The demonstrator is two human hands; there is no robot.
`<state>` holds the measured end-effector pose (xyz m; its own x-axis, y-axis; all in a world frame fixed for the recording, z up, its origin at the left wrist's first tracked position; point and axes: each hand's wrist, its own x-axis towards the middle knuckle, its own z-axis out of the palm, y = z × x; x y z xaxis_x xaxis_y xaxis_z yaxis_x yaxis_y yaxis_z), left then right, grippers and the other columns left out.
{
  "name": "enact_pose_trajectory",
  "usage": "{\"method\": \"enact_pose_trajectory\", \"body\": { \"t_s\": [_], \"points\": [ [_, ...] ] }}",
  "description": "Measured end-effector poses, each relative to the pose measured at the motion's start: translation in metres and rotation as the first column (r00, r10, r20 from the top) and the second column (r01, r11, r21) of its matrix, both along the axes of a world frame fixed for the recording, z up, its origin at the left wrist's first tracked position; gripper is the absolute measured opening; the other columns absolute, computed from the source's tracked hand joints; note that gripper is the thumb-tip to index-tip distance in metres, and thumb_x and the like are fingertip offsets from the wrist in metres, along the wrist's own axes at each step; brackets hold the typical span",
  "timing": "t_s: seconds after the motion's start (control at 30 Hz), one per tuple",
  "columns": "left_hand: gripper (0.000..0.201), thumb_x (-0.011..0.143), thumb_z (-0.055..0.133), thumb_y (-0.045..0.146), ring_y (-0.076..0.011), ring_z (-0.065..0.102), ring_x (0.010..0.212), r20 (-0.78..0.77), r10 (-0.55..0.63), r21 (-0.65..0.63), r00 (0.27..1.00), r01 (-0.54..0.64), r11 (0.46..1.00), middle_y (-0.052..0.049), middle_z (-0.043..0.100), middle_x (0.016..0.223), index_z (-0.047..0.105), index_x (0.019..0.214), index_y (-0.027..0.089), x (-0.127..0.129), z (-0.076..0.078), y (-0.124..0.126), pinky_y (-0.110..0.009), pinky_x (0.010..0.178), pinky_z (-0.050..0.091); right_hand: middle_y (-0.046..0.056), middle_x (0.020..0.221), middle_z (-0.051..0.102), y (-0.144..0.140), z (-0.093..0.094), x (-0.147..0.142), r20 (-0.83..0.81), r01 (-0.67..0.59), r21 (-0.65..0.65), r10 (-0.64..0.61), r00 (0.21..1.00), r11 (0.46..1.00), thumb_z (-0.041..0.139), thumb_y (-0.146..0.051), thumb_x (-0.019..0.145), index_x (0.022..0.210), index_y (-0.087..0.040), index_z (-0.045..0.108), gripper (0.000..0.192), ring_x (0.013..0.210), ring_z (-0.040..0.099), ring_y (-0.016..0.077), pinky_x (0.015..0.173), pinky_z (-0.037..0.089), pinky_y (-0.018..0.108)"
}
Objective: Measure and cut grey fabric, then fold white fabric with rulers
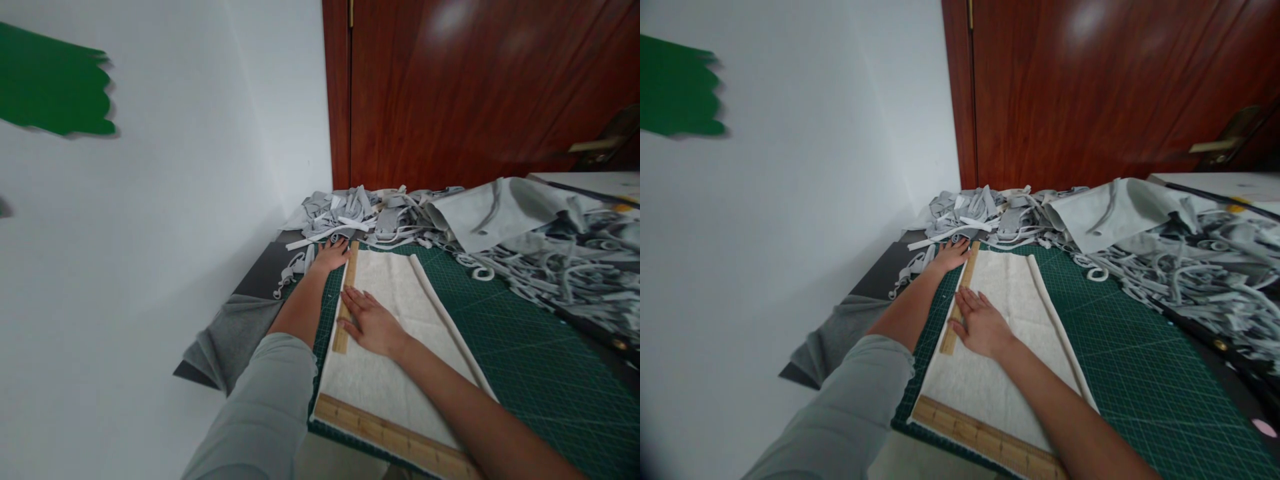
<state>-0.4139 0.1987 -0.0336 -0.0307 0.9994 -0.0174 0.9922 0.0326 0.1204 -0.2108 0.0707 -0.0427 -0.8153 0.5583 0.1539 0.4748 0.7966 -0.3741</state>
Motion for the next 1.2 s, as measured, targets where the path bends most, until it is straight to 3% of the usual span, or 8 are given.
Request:
{"method": "enact_pose_trajectory", "body": {
  "t_s": [0.6, 0.77, 0.93, 1.07, 1.2],
  "points": [
    [0.061, 0.091, 0.019, 0.059, -0.0384, 0.015, 0.139, 0.005, -0.001, 0.024, 1.0, 0.001, 1.0, 0.007, 0.017, 0.155, 0.025, 0.147, 0.034, -0.003, -0.004, 0.003, -0.063, 0.109, 0.011, 0.018, 0.152, 0.025, -0.001, 0.001, 0.004, 0.019, -0.007, 0.02, 0.006, 1.0, 1.0, 0.037, -0.048, 0.093, 0.145, -0.006, 0.03, 0.067, 0.14, 0.023, 0.0253, 0.115, 0.019, 0.044],
    [0.055, 0.093, 0.027, 0.053, -0.037, 0.022, 0.137, -0.004, -0.008, 0.094, 1.0, 0.008, 0.995, 0.005, 0.026, 0.153, 0.035, 0.143, 0.033, -0.002, -0.005, 0.001, -0.064, 0.107, 0.016, 0.018, 0.152, 0.024, -0.001, 0.002, 0.001, 0.008, 0.002, -0.002, -0.002, 1.0, 1.0, 0.036, -0.049, 0.093, 0.145, -0.006, 0.03, 0.068, 0.141, 0.022, 0.0249, 0.115, 0.017, 0.044],
    [0.041, 0.093, 0.037, 0.038, -0.029, 0.038, 0.129, -0.031, -0.02, 0.222, 0.999, 0.026, 0.975, 0.002, 0.043, 0.144, 0.053, 0.13, 0.031, 0.003, 0.001, -0.008, -0.054, 0.11, 0.021, 0.018, 0.152, 0.026, -0.002, 0.007, -0.002, 0.019, 0.015, -0.013, -0.015, 1.0, 1.0, 0.036, -0.049, 0.093, 0.145, -0.005, 0.03, 0.068, 0.14, 0.023, 0.026, 0.115, 0.016, 0.043],
    [0.042, 0.09, 0.036, 0.02, -0.0248, 0.046, 0.123, -0.039, -0.045, 0.304, 0.998, 0.055, 0.951, -0.006, 0.056, 0.131, 0.058, 0.126, 0.022, 0.006, 0.007, -0.019, -0.044, 0.108, 0.03, 0.017, 0.152, 0.026, -0.004, 0.01, -0.003, 0.017, 0.018, -0.017, -0.018, 1.0, 1.0, 0.037, -0.049, 0.092, 0.145, -0.006, 0.031, 0.068, 0.14, 0.024, 0.0266, 0.115, 0.016, 0.043],
    [0.042, 0.088, 0.042, 0.018, -0.0193, 0.045, 0.125, -0.061, -0.191, 0.296, 0.98, 0.201, 0.934, -0.005, 0.053, 0.134, 0.056, 0.128, 0.02, 0.009, 0.007, -0.032, -0.033, 0.109, 0.031, 0.017, 0.152, 0.027, -0.004, 0.011, -0.003, 0.006, 0.016, -0.016, -0.016, 1.0, 1.0, 0.038, -0.047, 0.091, 0.144, -0.005, 0.031, 0.068, 0.14, 0.024, 0.027, 0.115, 0.017, 0.043]
  ]
}}
